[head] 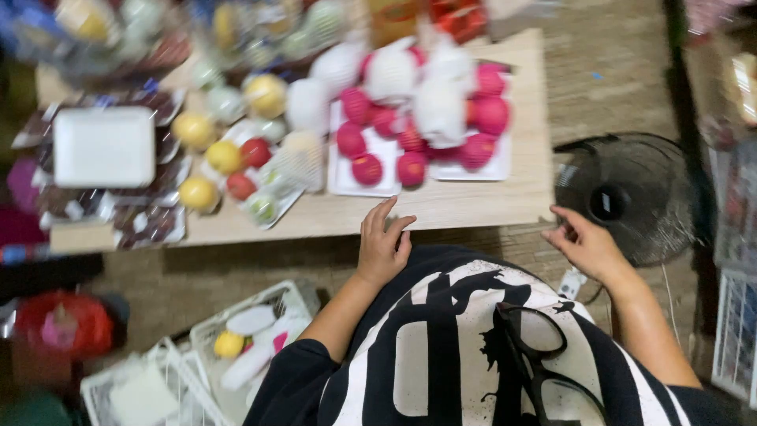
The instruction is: The person is wrapping various fruits like apples and pears in protective foam sleeves and arranging them on trays for display or sale.
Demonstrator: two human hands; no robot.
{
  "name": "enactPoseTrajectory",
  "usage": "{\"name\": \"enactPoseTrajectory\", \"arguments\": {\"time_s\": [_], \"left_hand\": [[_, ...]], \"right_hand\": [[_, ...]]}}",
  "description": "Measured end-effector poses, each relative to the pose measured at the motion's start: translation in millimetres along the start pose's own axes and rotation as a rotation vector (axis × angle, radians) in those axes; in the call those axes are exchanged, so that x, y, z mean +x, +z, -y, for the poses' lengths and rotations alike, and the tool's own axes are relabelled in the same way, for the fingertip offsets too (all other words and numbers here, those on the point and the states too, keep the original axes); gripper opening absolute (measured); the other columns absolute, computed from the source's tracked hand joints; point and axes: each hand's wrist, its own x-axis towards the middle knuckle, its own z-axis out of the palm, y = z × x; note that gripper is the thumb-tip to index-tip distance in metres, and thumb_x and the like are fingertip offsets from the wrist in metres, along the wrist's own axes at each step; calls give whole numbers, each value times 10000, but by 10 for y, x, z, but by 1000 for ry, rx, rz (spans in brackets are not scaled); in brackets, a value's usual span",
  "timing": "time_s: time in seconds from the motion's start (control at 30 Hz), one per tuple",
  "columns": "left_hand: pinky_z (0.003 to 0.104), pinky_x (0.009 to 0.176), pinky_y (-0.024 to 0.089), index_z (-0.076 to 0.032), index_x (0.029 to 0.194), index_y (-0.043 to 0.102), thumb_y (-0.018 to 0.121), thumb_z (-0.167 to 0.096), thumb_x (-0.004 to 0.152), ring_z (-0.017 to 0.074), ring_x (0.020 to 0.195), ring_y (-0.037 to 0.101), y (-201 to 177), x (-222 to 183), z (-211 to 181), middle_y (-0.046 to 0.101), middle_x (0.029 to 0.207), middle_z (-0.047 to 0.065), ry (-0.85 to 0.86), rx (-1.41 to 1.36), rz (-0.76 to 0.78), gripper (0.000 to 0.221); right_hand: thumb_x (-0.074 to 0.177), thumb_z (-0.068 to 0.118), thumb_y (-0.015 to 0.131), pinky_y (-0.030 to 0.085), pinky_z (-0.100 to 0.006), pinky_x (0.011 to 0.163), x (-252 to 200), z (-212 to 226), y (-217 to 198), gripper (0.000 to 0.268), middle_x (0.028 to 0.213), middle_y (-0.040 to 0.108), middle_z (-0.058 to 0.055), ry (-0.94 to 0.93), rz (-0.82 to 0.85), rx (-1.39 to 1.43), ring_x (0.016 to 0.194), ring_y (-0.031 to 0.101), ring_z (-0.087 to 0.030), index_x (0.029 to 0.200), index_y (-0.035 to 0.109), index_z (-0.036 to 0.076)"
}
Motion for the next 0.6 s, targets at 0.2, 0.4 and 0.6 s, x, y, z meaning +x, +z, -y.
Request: {"name": "enactPoseTrajectory", "arguments": {"time_s": [0.2,0.4,0.6], "left_hand": [[501,1092,363,-189,1210,675,624,-83,929,375,1382,429,-556,-244,572,459,1473,132,-176,55,-72,305],[482,1069,388,-201,1236,665,640,-122,947,321,1311,504,-886,-399,1098,545,1370,93,-361,65,38,301],[379,806,591,-128,1326,619,741,-172,914,279,958,726,-184,-407,1661,717,1170,176,-981,-575,-25,432]], "right_hand": [[909,293,758,571,-411,765,538,1357,343,613,1007,756,-161,-131,159,12,855,722,-312,1497,599,222],[868,245,796,578,-390,716,668,2133,794,604,931,764,-137,-211,284,8,780,715,-283,1445,627,189],[889,345,747,566,-497,896,641,2405,781,370,1000,799,-200,-213,391,-191,988,740,-425,1155,755,89]]}}
